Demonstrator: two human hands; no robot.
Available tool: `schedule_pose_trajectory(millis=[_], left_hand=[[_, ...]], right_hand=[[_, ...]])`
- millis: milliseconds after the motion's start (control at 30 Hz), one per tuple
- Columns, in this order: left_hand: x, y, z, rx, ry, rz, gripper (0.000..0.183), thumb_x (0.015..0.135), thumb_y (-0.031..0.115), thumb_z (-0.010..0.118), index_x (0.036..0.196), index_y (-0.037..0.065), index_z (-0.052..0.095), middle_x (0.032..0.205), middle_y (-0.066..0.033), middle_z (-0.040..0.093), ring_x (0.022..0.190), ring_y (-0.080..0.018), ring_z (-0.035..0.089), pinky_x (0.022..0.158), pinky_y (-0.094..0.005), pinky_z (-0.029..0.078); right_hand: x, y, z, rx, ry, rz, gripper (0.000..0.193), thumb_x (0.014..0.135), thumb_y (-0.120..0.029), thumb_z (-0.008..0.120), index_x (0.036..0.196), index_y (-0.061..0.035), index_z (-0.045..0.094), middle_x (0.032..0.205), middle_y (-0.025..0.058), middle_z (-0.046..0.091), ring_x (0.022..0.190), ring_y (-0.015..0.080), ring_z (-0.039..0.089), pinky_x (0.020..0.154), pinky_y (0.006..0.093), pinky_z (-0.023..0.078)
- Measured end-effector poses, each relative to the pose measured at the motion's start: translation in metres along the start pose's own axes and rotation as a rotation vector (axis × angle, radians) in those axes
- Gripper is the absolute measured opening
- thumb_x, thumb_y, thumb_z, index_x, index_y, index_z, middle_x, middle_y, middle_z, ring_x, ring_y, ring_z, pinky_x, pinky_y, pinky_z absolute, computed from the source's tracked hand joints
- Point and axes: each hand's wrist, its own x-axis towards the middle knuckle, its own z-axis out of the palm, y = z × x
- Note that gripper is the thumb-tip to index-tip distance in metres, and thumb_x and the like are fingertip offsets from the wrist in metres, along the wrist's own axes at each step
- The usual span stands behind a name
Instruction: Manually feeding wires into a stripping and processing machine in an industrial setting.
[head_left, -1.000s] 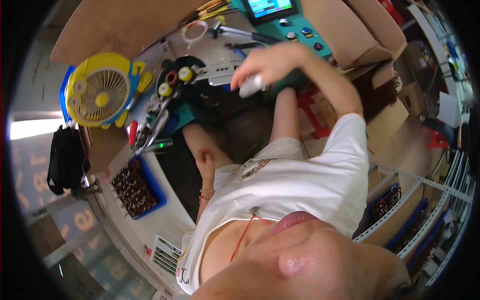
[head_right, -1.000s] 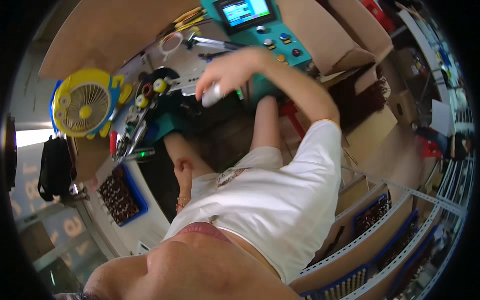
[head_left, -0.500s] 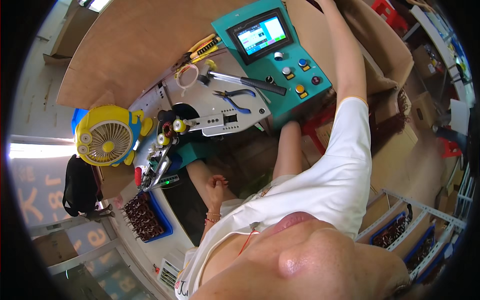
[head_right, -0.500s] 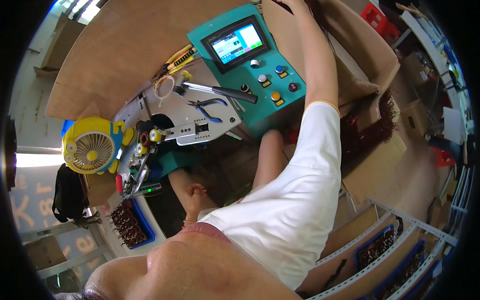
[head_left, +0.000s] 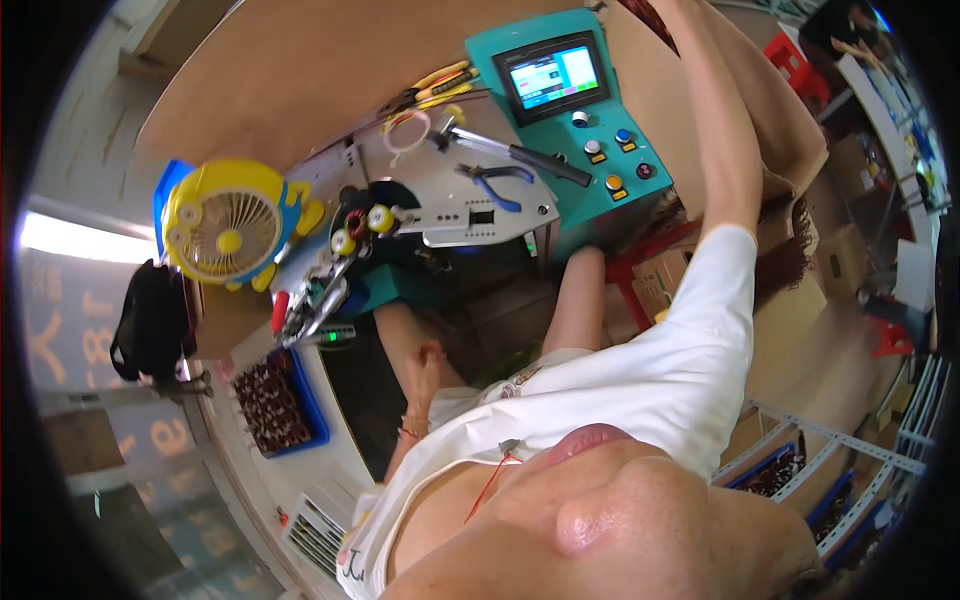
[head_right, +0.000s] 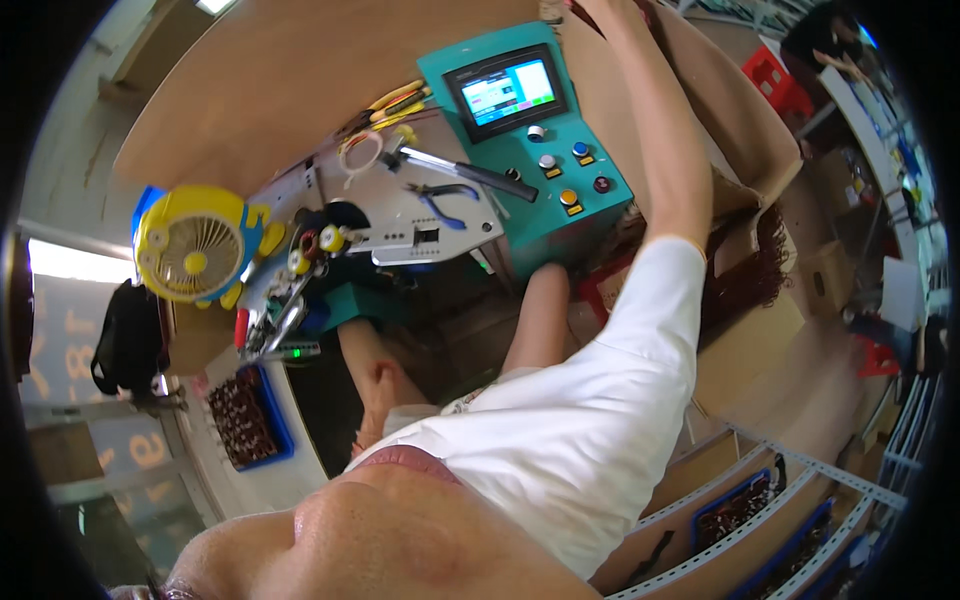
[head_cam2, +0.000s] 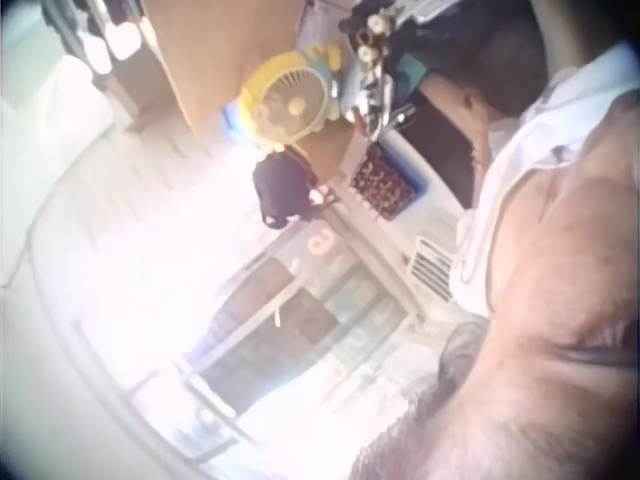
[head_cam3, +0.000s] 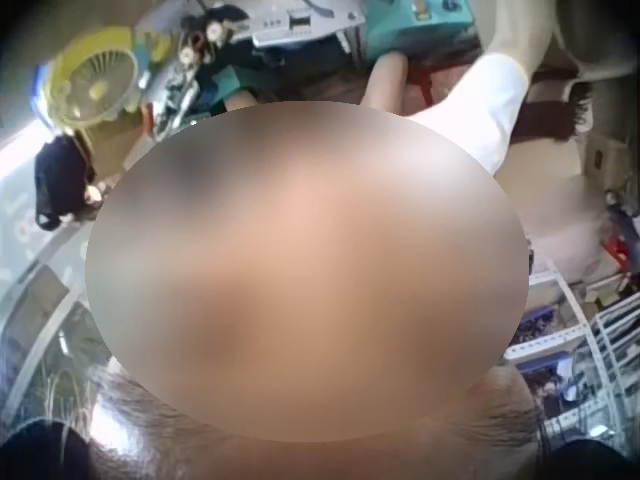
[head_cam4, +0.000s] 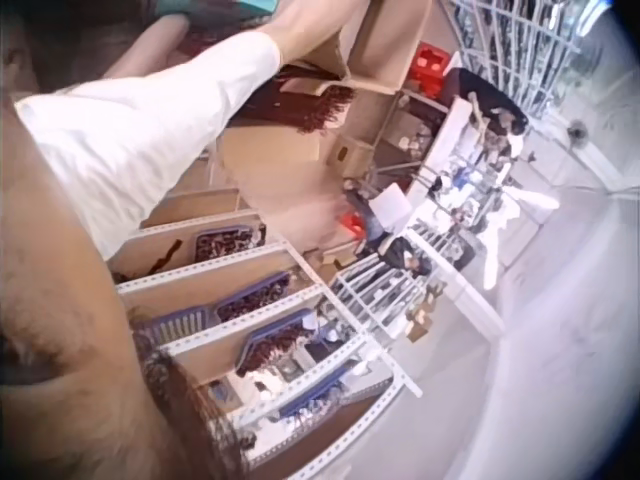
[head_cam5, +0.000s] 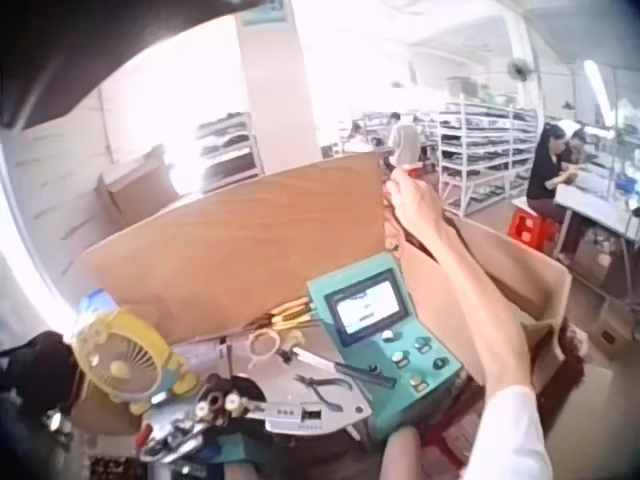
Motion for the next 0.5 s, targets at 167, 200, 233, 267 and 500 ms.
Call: schedule_pose_trajectory(millis=[167,200,233,267,500], left_hand=[[-0.012,0.187,0.033,-0.129,-0.044,0.633,0.021,0.101,0.002,0.051,0.121,0.000,0.057,0.108,-0.0055,0.062,0.098,-0.0113,0.059,0.090,-0.0240,0.047],[-0.013,0.218,0.038,-0.182,-0.100,0.747,0.031,0.101,0.005,0.053,0.131,0.001,0.052,0.121,-0.0065,0.060,0.111,-0.0125,0.057,0.097,-0.0254,0.044],[-0.020,0.245,0.043,-0.309,-0.120,0.796,0.039,0.101,0.006,0.053,0.138,0.000,0.045,0.129,-0.0075,0.058,0.120,-0.0137,0.052,0.103,-0.0273,0.040],[-0.029,0.265,0.042,-0.423,-0.144,0.829,0.044,0.101,0.008,0.054,0.143,0.000,0.040,0.134,-0.0093,0.055,0.126,-0.0151,0.049,0.107,-0.0289,0.037],[-0.044,0.232,0.002,-0.677,0.031,0.671,0.024,0.106,0.018,0.048,0.114,0.001,0.062,0.070,0.0042,0.046,0.061,-0.0027,0.040,0.057,-0.0194,0.039]], right_hand=[[-0.093,-0.219,-0.077,0.366,-0.421,-0.207,0.007,0.092,-0.007,0.059,0.087,-0.0036,0.055,0.078,0.0182,0.065,0.072,0.0348,0.066,0.062,0.0410,0.050],[-0.127,-0.231,-0.088,0.373,-0.567,-0.302,0.038,0.077,0.001,0.058,0.114,-0.0023,0.055,0.089,0.0203,0.068,0.079,0.0335,0.070,0.068,0.0408,0.058],[-0.158,-0.252,-0.096,0.415,-0.601,-0.299,0.024,0.082,0.000,0.059,0.104,-0.0034,0.051,0.080,0.0189,0.067,0.074,0.0382,0.068,0.058,0.0440,0.055],[-0.184,-0.269,-0.096,0.549,-0.665,-0.325,0.018,0.083,0.000,0.059,0.100,-0.0040,0.051,0.079,0.0219,0.065,0.071,0.0399,0.067,0.058,0.0457,0.054],[-0.235,-0.332,-0.102,0.944,-1.018,-0.203,0.028,0.083,0.005,0.059,0.108,-0.0048,0.065,0.085,0.0162,0.069,0.075,0.0265,0.070,0.061,0.0328,0.055]])
